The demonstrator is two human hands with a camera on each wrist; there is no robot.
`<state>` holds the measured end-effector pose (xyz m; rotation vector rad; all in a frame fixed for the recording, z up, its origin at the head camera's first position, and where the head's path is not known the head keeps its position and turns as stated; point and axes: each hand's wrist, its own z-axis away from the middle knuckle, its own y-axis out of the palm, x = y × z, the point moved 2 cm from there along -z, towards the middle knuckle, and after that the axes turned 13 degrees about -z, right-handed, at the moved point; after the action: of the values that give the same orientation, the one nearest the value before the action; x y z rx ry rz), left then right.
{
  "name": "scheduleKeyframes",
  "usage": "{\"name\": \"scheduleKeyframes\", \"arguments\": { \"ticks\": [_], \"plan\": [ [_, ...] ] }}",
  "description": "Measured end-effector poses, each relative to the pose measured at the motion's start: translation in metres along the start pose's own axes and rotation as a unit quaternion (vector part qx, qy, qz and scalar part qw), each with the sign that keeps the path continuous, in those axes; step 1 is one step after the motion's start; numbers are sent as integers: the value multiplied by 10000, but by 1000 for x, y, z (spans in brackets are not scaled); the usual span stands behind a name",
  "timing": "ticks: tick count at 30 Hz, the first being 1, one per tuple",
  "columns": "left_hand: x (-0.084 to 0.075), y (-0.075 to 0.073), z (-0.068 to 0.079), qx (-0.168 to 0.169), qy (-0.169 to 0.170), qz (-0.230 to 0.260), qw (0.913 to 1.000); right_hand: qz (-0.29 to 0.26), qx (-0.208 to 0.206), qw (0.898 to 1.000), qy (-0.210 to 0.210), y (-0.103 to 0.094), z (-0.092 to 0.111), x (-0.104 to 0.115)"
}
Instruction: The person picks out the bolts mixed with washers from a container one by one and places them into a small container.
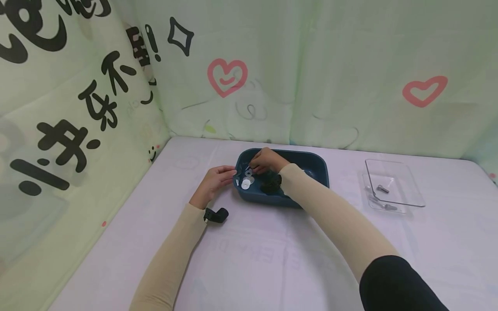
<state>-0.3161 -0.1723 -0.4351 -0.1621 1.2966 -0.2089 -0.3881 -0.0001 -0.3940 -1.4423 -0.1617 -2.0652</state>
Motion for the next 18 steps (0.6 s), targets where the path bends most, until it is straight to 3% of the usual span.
{"name": "scheduleKeyframes", "arguments": {
  "ticks": [18],
  "plan": [
    [0,0,0,4,38,52,10000,493,41,9981,377,-5,-2,-1]
  ]
}}
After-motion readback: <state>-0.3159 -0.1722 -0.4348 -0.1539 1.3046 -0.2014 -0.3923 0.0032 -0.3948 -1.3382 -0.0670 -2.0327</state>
